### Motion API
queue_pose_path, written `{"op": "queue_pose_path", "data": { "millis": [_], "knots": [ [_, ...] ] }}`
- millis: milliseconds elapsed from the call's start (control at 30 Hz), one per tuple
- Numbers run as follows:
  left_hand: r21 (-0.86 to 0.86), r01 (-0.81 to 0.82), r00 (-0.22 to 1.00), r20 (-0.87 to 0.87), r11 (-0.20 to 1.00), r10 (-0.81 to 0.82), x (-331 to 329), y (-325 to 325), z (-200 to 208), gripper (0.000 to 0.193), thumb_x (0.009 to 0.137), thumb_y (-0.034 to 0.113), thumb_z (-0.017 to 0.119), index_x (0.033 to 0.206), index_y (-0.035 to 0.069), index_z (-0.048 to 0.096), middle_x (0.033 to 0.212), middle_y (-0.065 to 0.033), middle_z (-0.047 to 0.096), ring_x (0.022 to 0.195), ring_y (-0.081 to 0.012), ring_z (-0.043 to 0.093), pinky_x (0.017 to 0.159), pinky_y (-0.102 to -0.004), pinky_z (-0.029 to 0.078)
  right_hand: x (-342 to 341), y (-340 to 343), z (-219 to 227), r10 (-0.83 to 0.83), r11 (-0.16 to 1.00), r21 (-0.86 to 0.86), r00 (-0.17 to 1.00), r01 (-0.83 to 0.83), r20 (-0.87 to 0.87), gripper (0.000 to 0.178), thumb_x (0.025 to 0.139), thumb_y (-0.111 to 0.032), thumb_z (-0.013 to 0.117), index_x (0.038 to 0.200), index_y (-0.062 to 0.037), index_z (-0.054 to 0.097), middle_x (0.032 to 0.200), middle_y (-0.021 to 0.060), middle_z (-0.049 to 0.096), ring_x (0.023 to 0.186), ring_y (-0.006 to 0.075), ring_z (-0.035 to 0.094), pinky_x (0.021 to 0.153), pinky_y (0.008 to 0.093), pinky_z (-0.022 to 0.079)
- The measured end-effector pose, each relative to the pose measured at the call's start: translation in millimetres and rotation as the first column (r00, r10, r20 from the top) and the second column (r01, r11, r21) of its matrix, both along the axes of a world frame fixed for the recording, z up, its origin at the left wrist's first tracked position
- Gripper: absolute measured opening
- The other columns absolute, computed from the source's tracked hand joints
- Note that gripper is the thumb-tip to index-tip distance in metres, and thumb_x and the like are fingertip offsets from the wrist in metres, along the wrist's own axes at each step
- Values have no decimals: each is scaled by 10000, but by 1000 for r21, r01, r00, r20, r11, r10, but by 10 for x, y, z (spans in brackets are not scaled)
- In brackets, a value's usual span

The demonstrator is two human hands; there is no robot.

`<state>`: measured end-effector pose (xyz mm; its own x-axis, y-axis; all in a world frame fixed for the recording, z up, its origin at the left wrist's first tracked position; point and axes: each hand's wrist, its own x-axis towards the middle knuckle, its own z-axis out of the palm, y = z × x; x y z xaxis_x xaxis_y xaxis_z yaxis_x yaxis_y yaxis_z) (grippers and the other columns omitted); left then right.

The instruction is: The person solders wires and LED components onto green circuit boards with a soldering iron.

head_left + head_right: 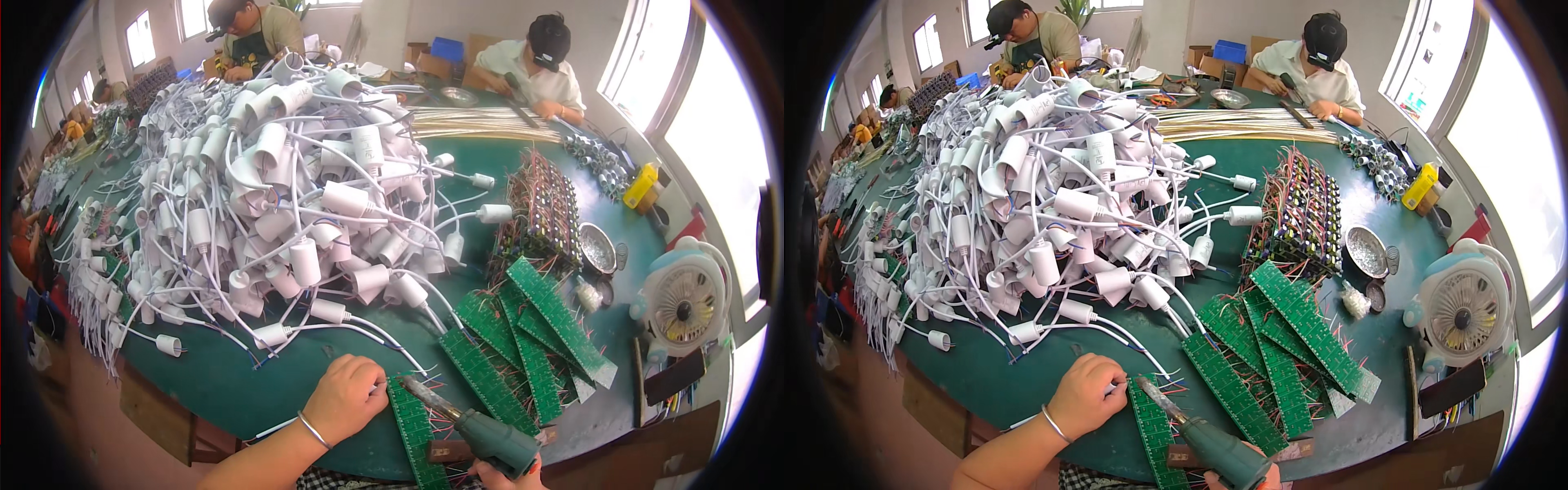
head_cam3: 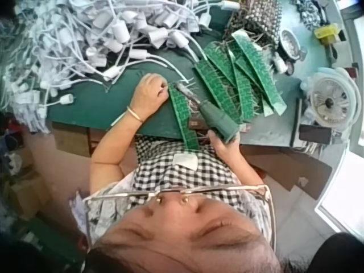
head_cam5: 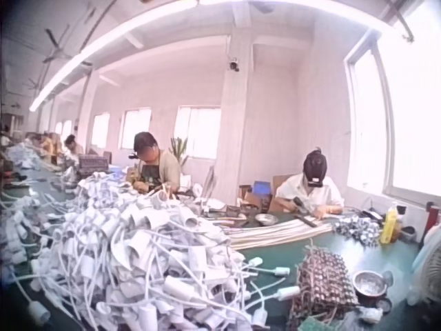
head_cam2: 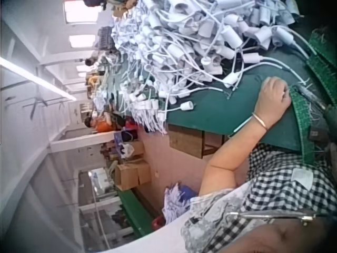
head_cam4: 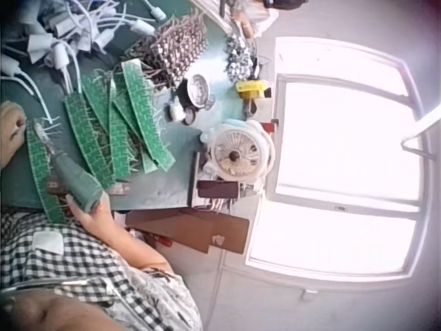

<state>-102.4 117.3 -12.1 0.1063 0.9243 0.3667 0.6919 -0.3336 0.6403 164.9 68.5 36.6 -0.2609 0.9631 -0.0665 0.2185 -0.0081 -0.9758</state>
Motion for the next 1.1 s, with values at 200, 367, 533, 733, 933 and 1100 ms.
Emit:
{"op": "queue_pose_path", "data": {
  "millis": [200, 367, 533, 733, 933, 1100],
  "knots": [
    [8, -13, 1000, 3, 1000, 13, -8, 4, 10, 182, 676, 35, 678, 815, 46, 561, 837, -102, 611, 785, -305, 571, 719, -390, 471, -22, 50, 15, 74, 983, 160, 989, -93, 125, 323, 780, -68, 675, 1082, 29, 617, 947, 142, 652, 807, 247, 630, 693, 361, 491],
    [7, -20, 1000, 1, 1000, 20, 10, 0, 20, 185, 672, 29, 679, 810, 47, 557, 836, -100, 610, 781, -302, 570, 717, -385, 471, -57, 30, 86, 28, 999, 30, 992, -33, 125, 313, 755, -86, 696, 1037, 29, 623, 940, 157, 649, 824, 269, 627, 729, 367, 486],
    [33, -21, 1000, 5, 999, 20, 22, 9, 28, 174, 688, 17, 663, 778, 58, 521, 782, -64, 575, 731, -271, 544, 712, -367, 453, -76, 40, 93, 25, 995, 93, 989, -39, 145, 293, 746, -81, 700, 1008, 30, 628, 927, 174, 645, 806, 301, 627, 719, 377, 487],
    [1, -15, 1000, -5, 1000, 15, 5, 6, 22, 192, 666, 22, 682, 811, 46, 558, 832, -101, 606, 781, -299, 566, 714, -380, 470, -72, 47, 96, 17, 987, 157, 989, -41, 148, 269, 742, -70, 694, 984, 29, 636, 898, 186, 644, 779, 328, 624, 712, 385, 487],
    [36, -20, 1000, 14, 999, 20, 4, 5, 29, 181, 678, 9, 661, 783, 59, 523, 785, -65, 578, 730, -270, 545, 706, -364, 453, -104, 60, 71, 37, 985, 161, 987, -62, 156, 251, 743, -56, 681, 976, 29, 640, 909, 188, 649, 790, 329, 634, 708, 389, 488],
    [-2, -8, 1000, 6, 1000, 8, 22, 8, -1, 191, 668, 24, 683, 814, 47, 561, 836, -100, 606, 789, -297, 566, 714, -382, 469, -69, 54, 81, 37, 971, 228, 983, -78, 179, 257, 745, -40, 672, 991, 27, 638, 900, 178, 648, 762, 296, 628, 675, 386, 488]
  ]
}}
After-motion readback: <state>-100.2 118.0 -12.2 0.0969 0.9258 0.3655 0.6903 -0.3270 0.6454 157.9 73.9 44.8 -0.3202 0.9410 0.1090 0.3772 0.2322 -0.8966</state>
